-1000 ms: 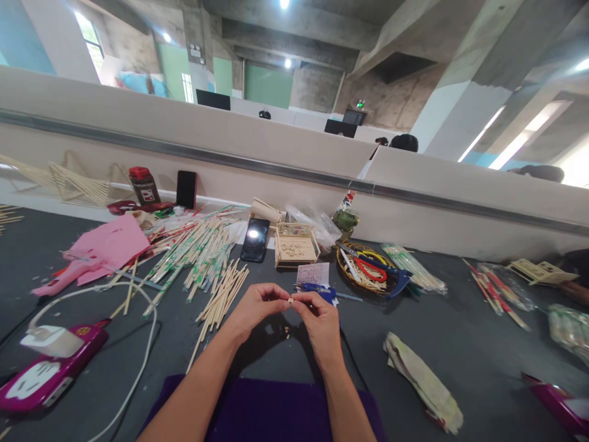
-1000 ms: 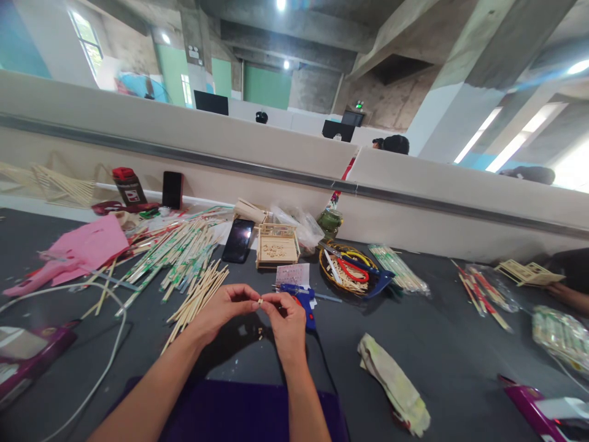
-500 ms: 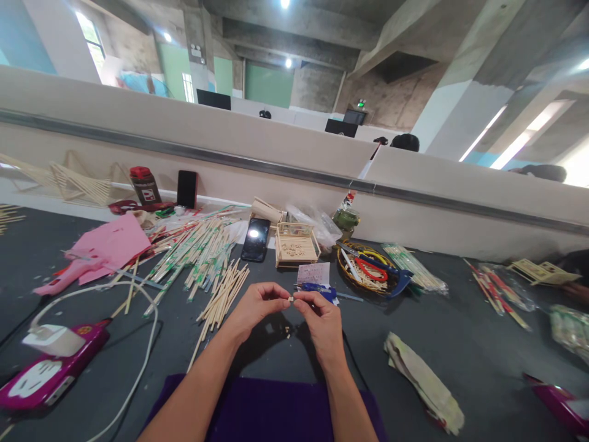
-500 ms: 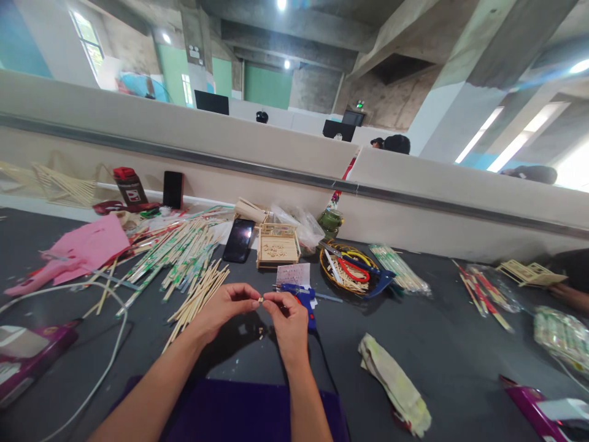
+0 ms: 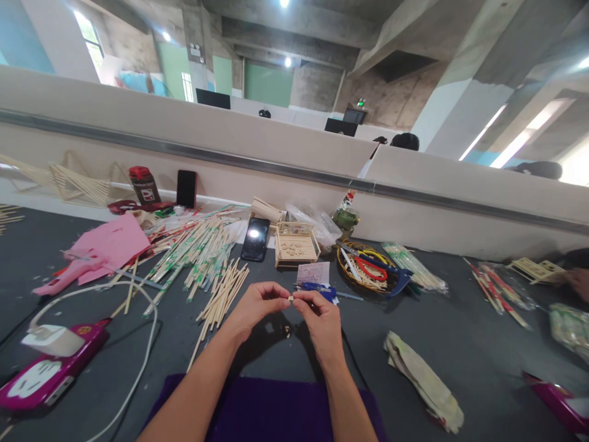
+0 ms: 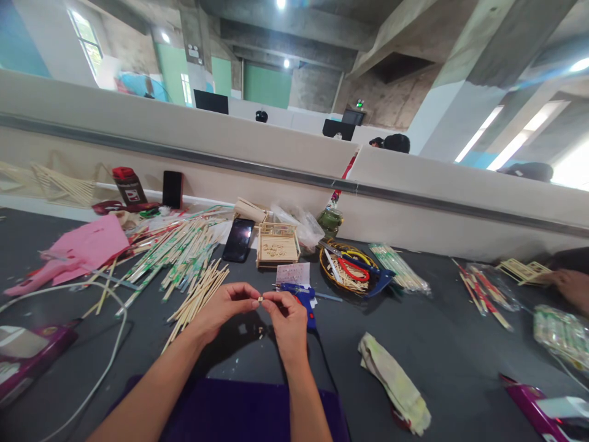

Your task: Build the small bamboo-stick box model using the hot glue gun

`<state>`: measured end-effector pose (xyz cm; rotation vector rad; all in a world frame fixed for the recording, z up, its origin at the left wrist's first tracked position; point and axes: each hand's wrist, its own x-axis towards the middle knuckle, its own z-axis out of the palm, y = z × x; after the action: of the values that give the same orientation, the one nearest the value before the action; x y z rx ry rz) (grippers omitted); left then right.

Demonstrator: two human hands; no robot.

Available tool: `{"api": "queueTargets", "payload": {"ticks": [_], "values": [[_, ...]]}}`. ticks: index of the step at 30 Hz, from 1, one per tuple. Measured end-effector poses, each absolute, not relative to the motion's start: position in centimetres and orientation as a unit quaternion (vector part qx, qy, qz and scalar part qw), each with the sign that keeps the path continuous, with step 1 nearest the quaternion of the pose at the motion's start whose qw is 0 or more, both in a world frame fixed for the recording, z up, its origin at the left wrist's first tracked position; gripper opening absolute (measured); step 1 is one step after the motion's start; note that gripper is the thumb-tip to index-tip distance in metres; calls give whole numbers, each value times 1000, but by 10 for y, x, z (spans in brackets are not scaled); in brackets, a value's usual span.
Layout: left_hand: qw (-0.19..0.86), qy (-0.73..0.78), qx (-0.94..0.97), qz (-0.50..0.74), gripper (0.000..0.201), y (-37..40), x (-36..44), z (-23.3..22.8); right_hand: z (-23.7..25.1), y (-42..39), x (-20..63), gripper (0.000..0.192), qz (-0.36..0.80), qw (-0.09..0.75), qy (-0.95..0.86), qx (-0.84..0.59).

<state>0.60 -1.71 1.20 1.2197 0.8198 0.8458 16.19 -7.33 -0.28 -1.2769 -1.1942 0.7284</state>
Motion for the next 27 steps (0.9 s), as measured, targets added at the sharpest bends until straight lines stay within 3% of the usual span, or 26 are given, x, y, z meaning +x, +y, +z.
{"api": "queueTargets", "payload": {"ticks": [19,27], "values": [[683,351,511,387,20,-17,7,11,-1,-74,159,10,321,589,-511,-537],[744,345,409,401,26,-14,7,7,-5,-72,159,15,313,582,-504,-556]]}}
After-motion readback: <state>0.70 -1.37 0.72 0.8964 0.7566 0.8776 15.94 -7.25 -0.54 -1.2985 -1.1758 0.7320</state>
